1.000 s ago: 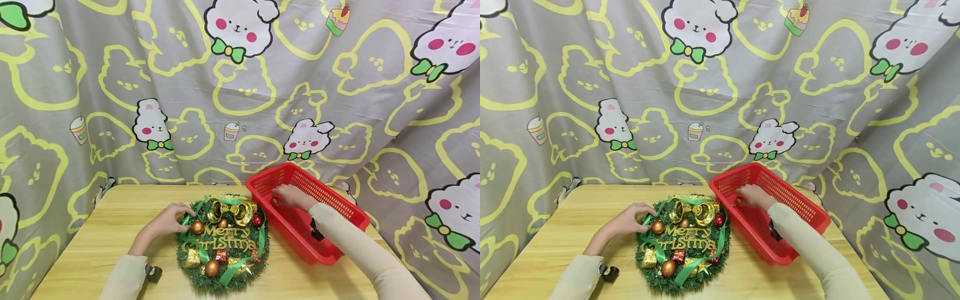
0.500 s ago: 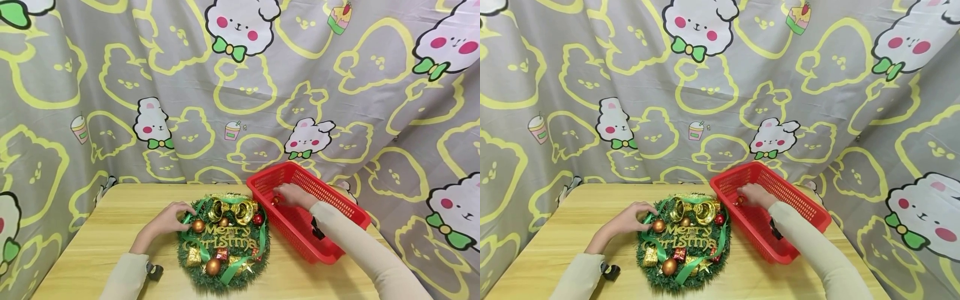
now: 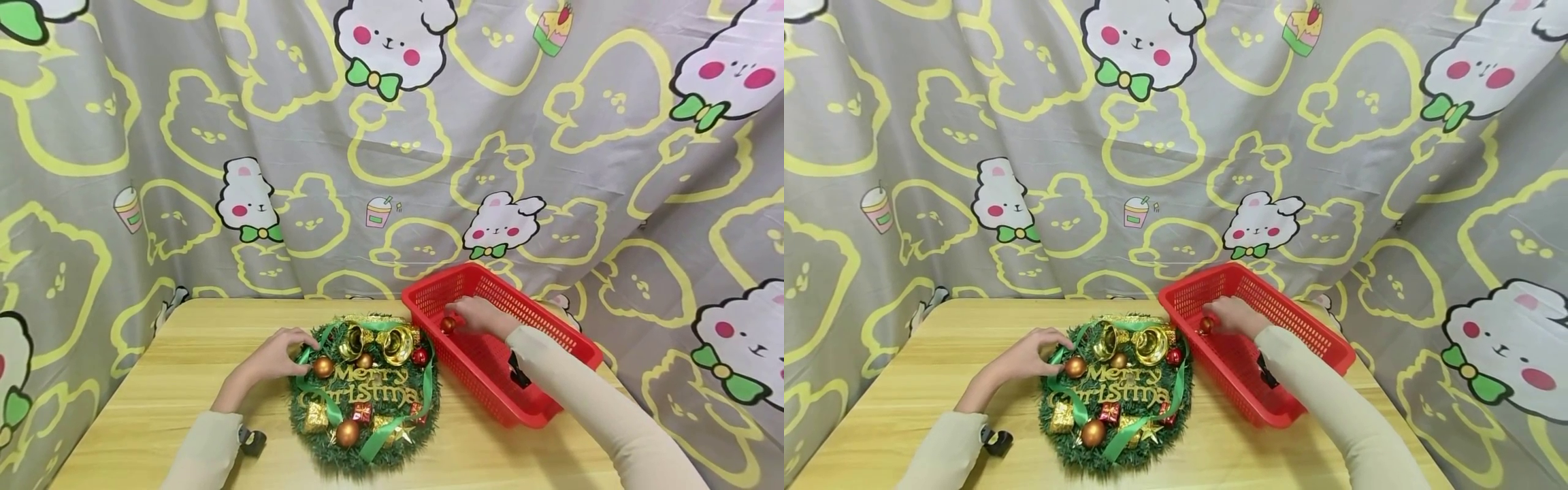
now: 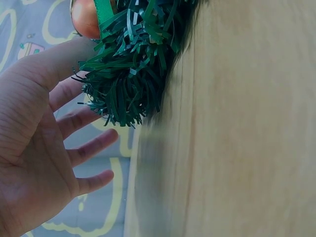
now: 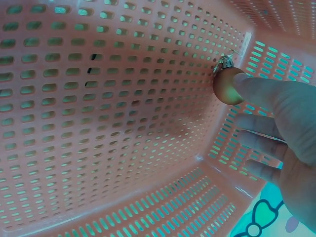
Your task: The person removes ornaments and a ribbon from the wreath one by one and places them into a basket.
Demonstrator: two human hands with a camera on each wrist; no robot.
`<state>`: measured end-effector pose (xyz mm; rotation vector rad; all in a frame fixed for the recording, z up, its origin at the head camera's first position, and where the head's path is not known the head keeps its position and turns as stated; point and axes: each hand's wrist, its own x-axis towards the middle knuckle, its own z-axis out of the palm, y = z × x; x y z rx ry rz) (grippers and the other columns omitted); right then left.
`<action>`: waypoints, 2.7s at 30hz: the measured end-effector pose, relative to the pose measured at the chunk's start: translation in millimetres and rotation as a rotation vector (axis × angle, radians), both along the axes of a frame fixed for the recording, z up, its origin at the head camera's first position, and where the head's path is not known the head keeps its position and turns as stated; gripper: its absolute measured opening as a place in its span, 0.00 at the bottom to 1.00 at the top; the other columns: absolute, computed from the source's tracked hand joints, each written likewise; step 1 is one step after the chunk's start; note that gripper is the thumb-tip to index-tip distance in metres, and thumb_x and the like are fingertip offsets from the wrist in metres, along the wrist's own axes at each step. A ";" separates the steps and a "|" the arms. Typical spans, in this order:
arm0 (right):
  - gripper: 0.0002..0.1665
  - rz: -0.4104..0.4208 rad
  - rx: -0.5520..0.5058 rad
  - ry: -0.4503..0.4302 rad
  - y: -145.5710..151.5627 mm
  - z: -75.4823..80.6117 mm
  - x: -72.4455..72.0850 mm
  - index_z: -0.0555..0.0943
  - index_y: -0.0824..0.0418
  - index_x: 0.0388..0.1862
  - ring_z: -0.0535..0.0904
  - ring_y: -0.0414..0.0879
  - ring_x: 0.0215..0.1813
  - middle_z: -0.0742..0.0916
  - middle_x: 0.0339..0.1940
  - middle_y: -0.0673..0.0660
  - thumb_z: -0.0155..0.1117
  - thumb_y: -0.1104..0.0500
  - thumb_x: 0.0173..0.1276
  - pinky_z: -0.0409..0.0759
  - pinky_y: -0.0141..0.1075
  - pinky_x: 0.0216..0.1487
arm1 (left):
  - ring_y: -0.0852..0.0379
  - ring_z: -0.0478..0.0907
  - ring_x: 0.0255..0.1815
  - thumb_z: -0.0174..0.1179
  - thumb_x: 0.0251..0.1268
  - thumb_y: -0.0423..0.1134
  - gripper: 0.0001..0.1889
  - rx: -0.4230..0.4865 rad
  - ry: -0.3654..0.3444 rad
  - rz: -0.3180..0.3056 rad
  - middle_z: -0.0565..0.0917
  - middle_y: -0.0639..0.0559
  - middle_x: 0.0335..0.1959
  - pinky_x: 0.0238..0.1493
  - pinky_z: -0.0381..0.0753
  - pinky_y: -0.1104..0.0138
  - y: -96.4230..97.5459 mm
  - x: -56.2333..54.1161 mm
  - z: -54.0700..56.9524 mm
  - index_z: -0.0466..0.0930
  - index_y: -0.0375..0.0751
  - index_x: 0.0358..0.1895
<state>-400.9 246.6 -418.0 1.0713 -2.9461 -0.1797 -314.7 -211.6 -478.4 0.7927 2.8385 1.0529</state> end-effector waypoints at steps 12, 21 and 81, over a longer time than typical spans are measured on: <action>0.27 -0.001 -0.071 -0.022 -6.7 23.3 7.0 0.81 0.63 0.61 0.84 0.56 0.53 0.89 0.53 0.62 0.75 0.58 0.63 0.85 0.52 0.55 | 0.36 0.71 0.64 0.74 0.52 0.37 0.21 -0.004 -0.013 0.010 0.83 0.47 0.61 0.63 0.70 0.32 0.4 1.8 0.5 0.85 0.55 0.52; 0.27 0.017 -0.190 -0.028 -20.9 52.0 15.1 0.81 0.61 0.63 0.82 0.56 0.59 0.87 0.57 0.59 0.74 0.59 0.65 0.82 0.50 0.62 | 0.34 0.71 0.66 0.74 0.52 0.36 0.21 0.011 -0.007 0.000 0.83 0.46 0.61 0.65 0.69 0.31 -0.2 -0.6 -1.7 0.85 0.54 0.51; 0.29 0.553 -0.242 0.087 -186.8 63.0 95.7 0.80 0.54 0.65 0.80 0.46 0.62 0.86 0.58 0.52 0.71 0.47 0.68 0.77 0.39 0.68 | 0.36 0.76 0.63 0.73 0.53 0.34 0.20 0.017 0.007 -0.030 0.84 0.45 0.58 0.63 0.74 0.34 -2.4 -2.4 1.5 0.85 0.49 0.51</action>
